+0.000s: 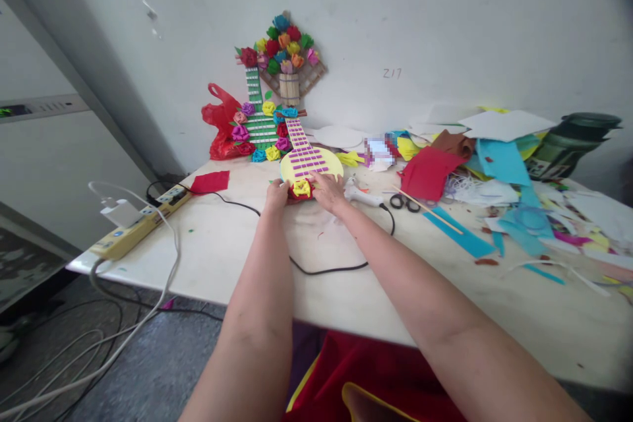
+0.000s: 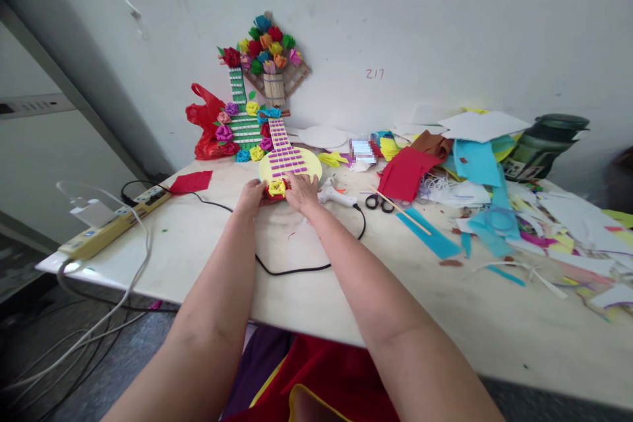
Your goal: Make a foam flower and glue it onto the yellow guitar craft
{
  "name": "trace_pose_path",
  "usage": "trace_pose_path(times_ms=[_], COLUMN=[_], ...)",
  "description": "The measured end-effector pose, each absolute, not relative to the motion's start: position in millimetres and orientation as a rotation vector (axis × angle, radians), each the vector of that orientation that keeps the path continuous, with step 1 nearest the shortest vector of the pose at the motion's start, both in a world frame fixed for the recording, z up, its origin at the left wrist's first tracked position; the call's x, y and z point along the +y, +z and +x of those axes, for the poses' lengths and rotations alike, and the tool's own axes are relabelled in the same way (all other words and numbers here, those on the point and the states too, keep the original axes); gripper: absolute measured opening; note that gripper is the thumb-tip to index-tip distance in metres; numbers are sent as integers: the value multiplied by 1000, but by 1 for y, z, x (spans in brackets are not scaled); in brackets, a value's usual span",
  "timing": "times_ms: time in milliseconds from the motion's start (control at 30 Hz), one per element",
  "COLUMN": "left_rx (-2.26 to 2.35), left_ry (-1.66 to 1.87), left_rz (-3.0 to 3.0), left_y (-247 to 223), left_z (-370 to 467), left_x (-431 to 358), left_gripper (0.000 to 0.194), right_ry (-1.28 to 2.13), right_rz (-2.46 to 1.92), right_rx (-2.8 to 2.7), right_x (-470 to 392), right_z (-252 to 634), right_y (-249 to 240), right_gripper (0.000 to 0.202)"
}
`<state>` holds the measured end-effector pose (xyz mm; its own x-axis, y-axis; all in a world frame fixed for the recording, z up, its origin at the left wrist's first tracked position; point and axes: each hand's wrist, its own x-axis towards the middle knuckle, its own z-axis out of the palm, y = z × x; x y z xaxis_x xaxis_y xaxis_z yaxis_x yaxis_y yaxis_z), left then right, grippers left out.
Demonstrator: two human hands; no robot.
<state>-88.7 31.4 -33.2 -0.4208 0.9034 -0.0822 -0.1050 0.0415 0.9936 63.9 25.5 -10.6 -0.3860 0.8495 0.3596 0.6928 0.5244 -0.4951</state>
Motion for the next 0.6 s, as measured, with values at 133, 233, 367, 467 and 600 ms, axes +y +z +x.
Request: trace_pose_path(times_ms=[133, 233, 367, 467, 600], left_rx=[1493, 1491, 1436, 1419, 1414], left_ry=[1516, 1514, 1504, 1502, 1490], left_rz=[860, 869, 877, 884, 894], left_y=[-33, -33, -31, -28, -24], left_z=[-88, -88, -87, -85, -83], left_x=[30, 29, 25, 22, 18], left_gripper=[11, 11, 13, 14, 12], right_ry=[398, 401, 240, 59, -76], right_rz=[-1245, -1240, -1230, -1189, -1111], right_rx=[-2173, -2179, -2187, -2172, -2197], right_x=[26, 26, 24, 21, 16], right_z=[64, 65, 66, 67, 67], right_y=[-10, -9, -11, -13, -14], right_gripper=[59, 59, 53, 43, 35])
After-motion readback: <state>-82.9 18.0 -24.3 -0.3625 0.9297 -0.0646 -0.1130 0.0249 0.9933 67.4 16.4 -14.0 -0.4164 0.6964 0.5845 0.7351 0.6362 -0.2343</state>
